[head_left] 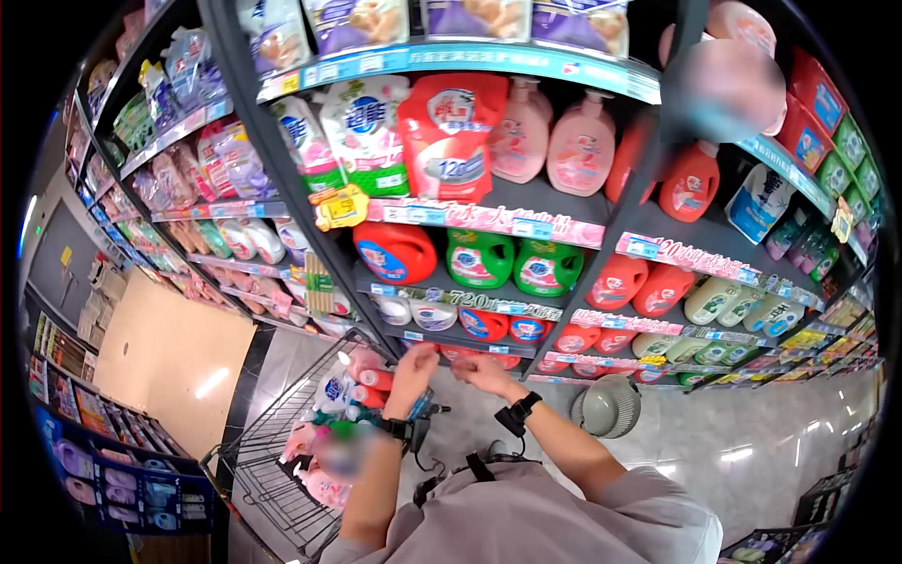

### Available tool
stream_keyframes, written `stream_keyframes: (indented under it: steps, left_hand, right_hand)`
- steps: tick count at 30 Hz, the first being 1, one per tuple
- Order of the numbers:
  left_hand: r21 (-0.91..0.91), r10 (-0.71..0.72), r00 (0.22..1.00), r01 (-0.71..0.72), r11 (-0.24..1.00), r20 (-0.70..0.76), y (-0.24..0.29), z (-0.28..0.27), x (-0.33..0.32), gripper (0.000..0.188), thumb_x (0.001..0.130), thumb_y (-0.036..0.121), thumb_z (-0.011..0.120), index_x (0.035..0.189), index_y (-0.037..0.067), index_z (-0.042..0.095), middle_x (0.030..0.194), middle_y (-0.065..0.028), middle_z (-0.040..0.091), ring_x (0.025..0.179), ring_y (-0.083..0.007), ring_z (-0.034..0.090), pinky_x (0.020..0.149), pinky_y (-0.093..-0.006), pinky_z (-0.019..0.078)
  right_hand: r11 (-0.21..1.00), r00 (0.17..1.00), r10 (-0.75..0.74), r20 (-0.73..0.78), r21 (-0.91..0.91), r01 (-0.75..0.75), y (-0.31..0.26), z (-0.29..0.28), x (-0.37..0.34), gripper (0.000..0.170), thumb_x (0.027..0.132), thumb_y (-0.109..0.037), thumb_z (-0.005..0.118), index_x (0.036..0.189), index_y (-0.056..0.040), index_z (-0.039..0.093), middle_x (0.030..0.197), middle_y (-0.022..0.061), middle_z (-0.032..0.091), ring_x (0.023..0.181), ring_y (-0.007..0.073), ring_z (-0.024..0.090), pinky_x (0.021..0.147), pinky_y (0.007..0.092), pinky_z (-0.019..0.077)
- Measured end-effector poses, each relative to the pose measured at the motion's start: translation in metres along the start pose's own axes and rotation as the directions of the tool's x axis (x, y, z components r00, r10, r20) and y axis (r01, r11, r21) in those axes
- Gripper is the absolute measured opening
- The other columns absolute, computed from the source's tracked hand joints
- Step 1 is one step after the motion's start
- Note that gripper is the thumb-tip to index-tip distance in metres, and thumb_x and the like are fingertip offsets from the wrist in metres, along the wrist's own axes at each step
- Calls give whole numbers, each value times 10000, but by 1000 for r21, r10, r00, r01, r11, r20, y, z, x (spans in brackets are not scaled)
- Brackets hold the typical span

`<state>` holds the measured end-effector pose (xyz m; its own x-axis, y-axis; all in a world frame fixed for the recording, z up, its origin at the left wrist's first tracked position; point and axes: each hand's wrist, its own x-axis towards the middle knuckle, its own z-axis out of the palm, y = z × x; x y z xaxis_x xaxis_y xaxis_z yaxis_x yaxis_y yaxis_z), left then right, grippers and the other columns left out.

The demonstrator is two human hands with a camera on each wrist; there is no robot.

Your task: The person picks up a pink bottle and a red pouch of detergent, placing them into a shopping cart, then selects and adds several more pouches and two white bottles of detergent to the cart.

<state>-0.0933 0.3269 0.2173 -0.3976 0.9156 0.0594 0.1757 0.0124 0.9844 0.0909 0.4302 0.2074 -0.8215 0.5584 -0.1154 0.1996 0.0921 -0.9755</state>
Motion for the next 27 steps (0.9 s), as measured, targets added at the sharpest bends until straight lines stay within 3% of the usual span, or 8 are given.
stream_keyframes:
  steps: [4,7,12,18,20,23,25,27]
  left_hand:
    - [-11,174,980,-176,984,-94,41,19,63,341,898,162,652,1191,4,580,1040,-102,671,930,-169,631,827,-302,500]
    - [81,269,954,-260,962,-132,102,23,96,378,900,168,654,1225,2,555,1146,-128,629,991,-184,616,847,-311,500]
    - [90,324,928,-313,946,-185,169,19,153,413,895,170,658,1249,-5,540,1194,-131,602,1040,-189,590,857,-321,506]
    - [53,414,866,-417,907,-280,216,7,205,478,892,175,652,1304,-9,496,1232,-169,568,1130,-224,552,893,-343,500]
    - [64,469,813,-478,876,-345,232,2,216,512,898,172,643,1341,-11,461,1287,-194,526,1166,-240,539,901,-344,503]
    - [34,514,795,-533,845,-322,243,-14,243,567,894,158,649,1378,-20,414,1347,-202,486,1226,-257,506,925,-346,496]
    - [17,558,779,-578,816,-287,246,-24,263,603,878,123,662,1385,-41,381,1361,-208,474,1257,-256,482,933,-346,496]
    - [53,599,737,-616,786,-314,247,-30,282,599,857,124,679,1366,-36,407,1322,-201,504,1216,-254,517,910,-349,512]
  right_hand:
    - [949,970,-184,-161,227,218,-22,-63,19,266,920,-147,635,1131,15,637,986,64,688,909,125,628,786,276,509]
    - [948,958,-135,-254,247,199,-81,-106,23,284,917,-129,635,1150,31,609,1039,75,675,944,127,631,829,270,510]
    - [903,861,-323,-393,144,404,-147,-157,49,315,903,-128,650,1176,19,590,1102,97,666,1004,147,632,887,271,502]
    - [820,762,-454,-461,118,560,-213,-185,99,532,884,-78,664,1346,40,429,1316,168,547,1153,191,573,980,294,464]
    - [789,725,-427,-541,168,590,-235,-184,119,708,838,-78,714,1398,80,309,1403,237,430,1292,252,453,1053,348,405]
    - [789,668,-411,-620,125,602,-255,-186,153,721,831,-73,719,1402,73,303,1412,220,418,1309,245,430,1058,356,394]
    - [711,602,-548,-581,56,701,-268,-188,168,602,844,-71,709,1333,50,380,1337,168,507,1200,208,529,995,306,437]
    - [735,646,-506,-572,106,669,-276,-193,173,590,826,-51,717,1314,39,398,1307,159,529,1160,198,554,968,301,454]
